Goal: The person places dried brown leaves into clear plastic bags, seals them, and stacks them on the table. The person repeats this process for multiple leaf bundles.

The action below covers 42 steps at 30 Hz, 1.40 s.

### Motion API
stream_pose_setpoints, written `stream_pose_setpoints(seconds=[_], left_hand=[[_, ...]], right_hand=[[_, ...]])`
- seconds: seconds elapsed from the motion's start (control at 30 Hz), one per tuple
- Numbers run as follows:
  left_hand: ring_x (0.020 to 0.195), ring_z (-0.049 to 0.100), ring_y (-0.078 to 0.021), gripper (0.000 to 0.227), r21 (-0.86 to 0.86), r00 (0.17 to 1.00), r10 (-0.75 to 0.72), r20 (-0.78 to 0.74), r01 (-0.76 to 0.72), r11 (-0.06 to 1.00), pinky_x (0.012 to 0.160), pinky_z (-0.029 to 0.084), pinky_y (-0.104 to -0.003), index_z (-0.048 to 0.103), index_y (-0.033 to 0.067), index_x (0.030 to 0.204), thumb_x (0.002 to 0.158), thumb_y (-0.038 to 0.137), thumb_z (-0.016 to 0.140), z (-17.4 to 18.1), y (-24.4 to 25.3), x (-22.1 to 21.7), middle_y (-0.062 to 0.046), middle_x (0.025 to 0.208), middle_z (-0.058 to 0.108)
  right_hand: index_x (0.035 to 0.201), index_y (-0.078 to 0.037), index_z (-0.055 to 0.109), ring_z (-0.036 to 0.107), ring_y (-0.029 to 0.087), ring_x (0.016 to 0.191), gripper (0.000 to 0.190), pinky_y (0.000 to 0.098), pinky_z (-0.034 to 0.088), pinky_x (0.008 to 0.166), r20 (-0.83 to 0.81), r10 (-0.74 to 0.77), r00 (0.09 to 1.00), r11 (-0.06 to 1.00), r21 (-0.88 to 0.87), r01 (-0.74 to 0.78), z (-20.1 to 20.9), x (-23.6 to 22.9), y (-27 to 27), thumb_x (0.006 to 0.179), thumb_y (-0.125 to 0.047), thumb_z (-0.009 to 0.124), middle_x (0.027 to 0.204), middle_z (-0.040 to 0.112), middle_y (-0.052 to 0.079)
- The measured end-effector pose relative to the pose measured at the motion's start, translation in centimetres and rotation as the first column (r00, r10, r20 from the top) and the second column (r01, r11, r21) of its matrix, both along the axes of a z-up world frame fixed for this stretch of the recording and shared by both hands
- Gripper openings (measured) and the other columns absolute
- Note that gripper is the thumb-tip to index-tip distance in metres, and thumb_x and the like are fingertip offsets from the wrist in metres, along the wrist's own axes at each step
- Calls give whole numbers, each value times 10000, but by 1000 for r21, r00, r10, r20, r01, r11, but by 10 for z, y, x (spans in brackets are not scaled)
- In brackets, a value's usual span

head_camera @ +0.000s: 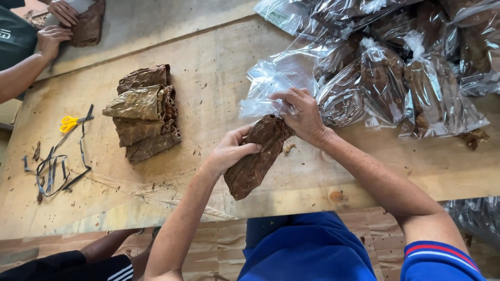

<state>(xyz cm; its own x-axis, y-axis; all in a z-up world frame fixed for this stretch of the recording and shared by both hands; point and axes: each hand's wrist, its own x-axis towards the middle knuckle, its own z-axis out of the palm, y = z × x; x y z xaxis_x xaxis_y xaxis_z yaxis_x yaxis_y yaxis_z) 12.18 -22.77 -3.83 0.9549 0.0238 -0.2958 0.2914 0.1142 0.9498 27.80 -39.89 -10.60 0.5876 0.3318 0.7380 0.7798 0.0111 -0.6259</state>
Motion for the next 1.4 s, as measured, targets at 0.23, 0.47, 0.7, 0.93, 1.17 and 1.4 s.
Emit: stream_pose_setpoints(seconds=[0.23, 0.47, 0.7, 0.93, 1.17, 1.4], left_hand=[[956, 734, -214, 587, -97, 985, 118, 124, -106, 990, 831, 633, -411, 659, 31, 1332, 766, -43, 793, -28, 19, 13, -156, 1115, 752], [1195, 665, -235, 877, -265, 944, 153, 293, -73, 961, 997, 572, -408, 403, 72, 1585, 796, -123, 731, -36, 21, 10, -139, 1365, 651], [976, 766, -315, 647, -356, 947, 244, 211, -158, 921, 820, 657, -447, 584, 75, 1431, 830, -135, 701, -49, 17, 21, -197, 1130, 748], [989, 762, -339, 517, -549, 890, 435, 134, -299, 780, 846, 648, -458, 608, 34, 1390, 889, -77, 672, -48, 9, 26, -207, 1162, 740], [949, 768, -288, 434, -506, 812, 556, 178, -409, 759, 829, 655, -424, 644, 87, 1255, 862, -75, 730, -43, -4, 35, -123, 1090, 752], [891, 755, -243, 435, -461, 738, 651, 177, -522, 718, 800, 649, -376, 629, 142, 1201, 841, -72, 746, -38, 11, 34, -85, 1021, 740]], right_hand=[[1207, -210, 800, 613, 229, 810, 428, 382, 467, 970, 78, 206, 975, 979, -4, -206, 15, 10, -12, 846, 15, 753, 840, 600, 32], [1281, -180, 760, 625, 224, 723, 324, 394, 475, 900, 229, 105, 968, 994, -50, -96, 21, 2, -12, 989, -114, 636, 773, 579, 41], [1318, -167, 741, 622, 191, 700, 368, 393, 496, 907, 266, 7, 964, 999, 47, -20, 14, 1, -8, 977, -83, 633, 776, 608, 11], [1159, -214, 805, 597, 177, 712, 214, 466, 467, 981, 462, 8, 887, 999, 32, -26, 26, -14, -6, 967, -173, 719, 790, 571, -5], [1024, -146, 810, 629, 205, 840, 120, 455, 434, 1014, 238, 148, 960, 982, 82, -171, 23, -25, 4, 905, -131, 808, 841, 661, 21], [1012, -56, 756, 639, 201, 833, 161, 408, 458, 905, -323, 520, 791, 854, 180, -488, 11, -25, 7, 879, -107, 831, 871, 701, 80]])
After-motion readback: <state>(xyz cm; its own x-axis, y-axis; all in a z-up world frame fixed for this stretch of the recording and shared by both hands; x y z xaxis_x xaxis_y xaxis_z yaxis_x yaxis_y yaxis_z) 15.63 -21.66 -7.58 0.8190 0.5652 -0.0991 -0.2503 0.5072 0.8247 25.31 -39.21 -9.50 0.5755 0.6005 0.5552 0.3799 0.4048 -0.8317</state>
